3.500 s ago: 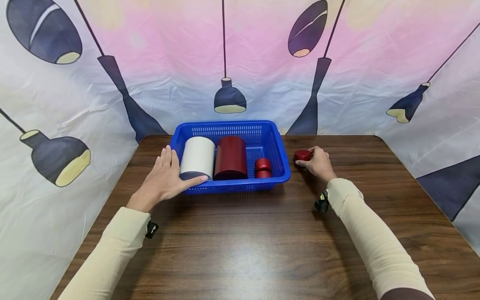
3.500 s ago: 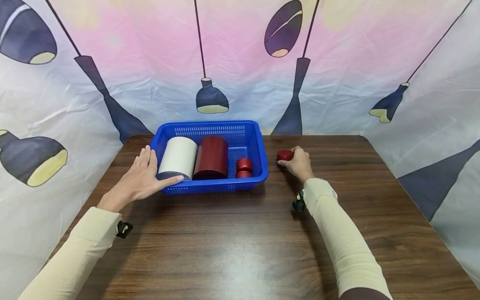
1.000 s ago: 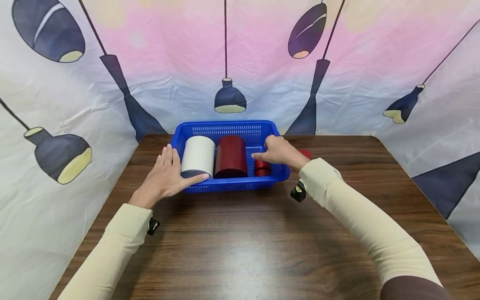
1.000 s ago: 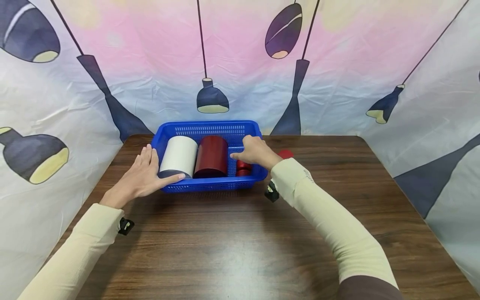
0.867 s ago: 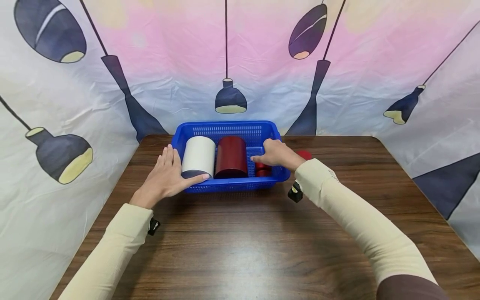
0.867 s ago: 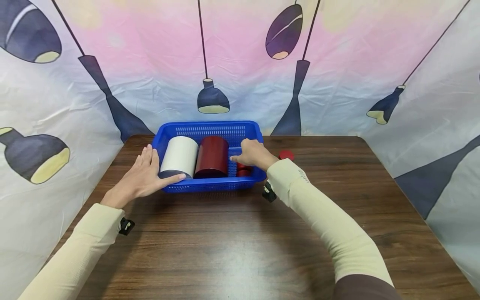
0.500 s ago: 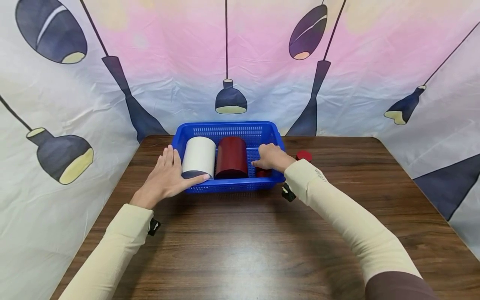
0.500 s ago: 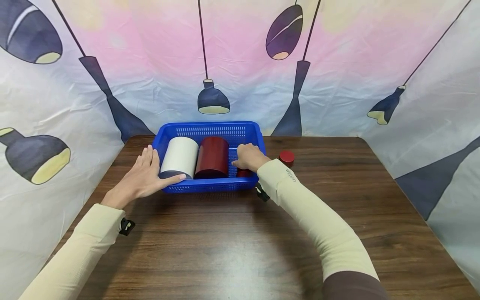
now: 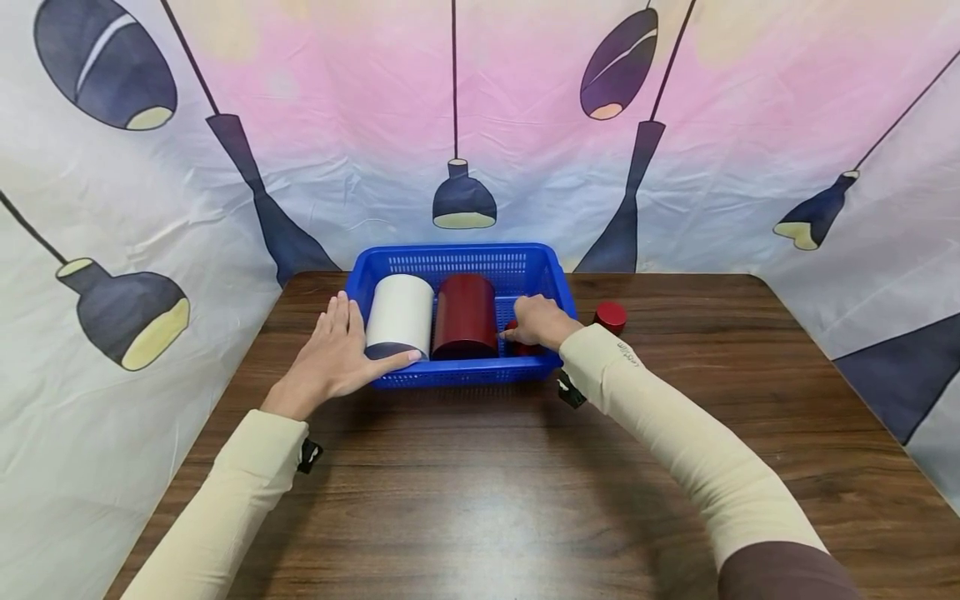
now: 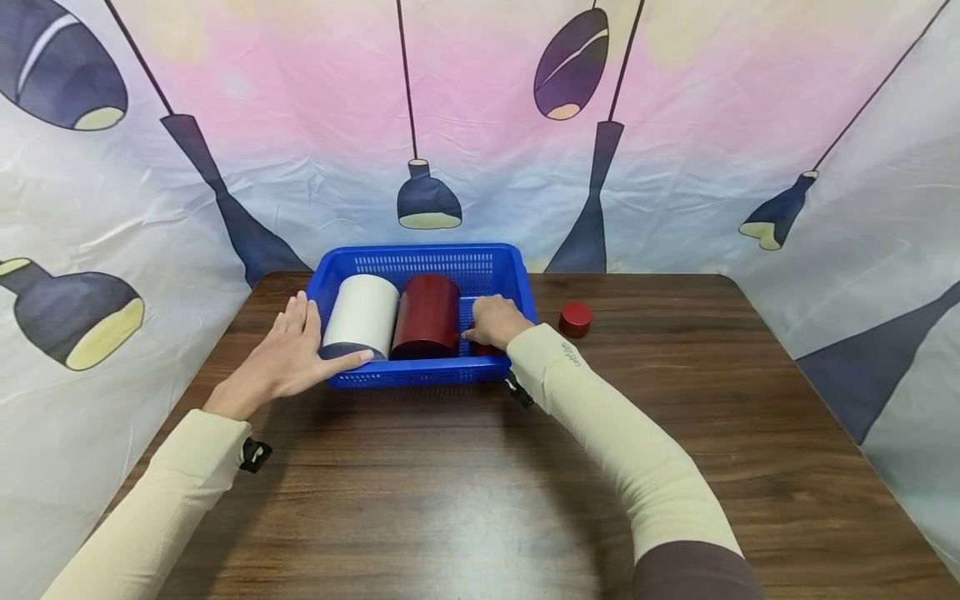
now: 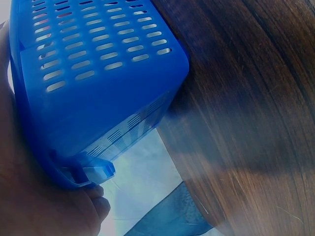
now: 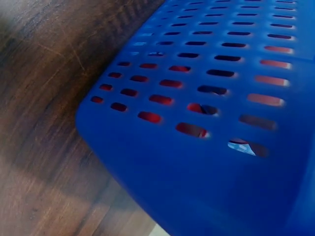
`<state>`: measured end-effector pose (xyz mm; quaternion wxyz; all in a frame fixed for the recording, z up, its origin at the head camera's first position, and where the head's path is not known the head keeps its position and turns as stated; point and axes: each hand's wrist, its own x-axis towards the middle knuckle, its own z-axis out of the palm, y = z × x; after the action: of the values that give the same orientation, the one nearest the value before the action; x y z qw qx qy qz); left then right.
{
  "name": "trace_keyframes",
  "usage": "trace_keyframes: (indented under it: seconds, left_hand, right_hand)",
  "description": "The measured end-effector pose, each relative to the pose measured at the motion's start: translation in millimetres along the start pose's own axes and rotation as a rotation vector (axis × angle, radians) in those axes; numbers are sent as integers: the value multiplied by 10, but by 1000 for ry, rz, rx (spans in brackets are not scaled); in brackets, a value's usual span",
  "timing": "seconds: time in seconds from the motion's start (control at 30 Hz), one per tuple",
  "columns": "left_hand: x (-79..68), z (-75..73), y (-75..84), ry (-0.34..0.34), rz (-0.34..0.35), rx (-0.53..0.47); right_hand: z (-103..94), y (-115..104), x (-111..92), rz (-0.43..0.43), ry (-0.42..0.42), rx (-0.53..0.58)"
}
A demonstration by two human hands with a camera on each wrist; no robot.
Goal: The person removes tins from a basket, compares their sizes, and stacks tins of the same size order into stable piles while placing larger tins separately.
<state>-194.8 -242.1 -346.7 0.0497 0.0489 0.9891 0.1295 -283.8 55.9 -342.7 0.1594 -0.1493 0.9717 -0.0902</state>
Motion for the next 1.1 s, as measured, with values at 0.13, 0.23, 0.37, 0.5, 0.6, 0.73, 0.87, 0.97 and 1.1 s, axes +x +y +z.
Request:
trace_keyframes:
  seconds: [0.13, 0.23, 0.37, 0.5, 0.6, 0.73, 0.87, 0.97, 1.1]
  left_hand:
    - [2, 3, 1, -1, 2, 1]
    - [1, 2, 3, -7, 1, 0]
    - [0, 0, 4, -7, 0, 1]
    - [-1, 0, 6, -4, 1, 1]
    - [-3, 2, 8, -1, 3, 1]
    - [-8, 4, 4, 3, 1, 3]
    - [-7, 2, 2, 2, 1, 4]
    - [-4, -1, 4, 6, 4, 5]
    - [0, -2, 8, 8, 7, 9]
  right_hand:
    - [15, -2, 1, 1, -1, 4]
    - [23, -1, -3, 3, -2, 15]
    - [25, 10, -1, 3, -4, 31]
    - [27, 16, -7, 6, -8, 47]
    - [28, 13, -17, 3, -16, 52]
    - [27, 10, -23, -8, -29, 53]
    - [27, 11, -18, -3, -30, 56]
    - [24, 11, -14, -2, -23, 58]
    - [11, 12, -8, -17, -7, 49]
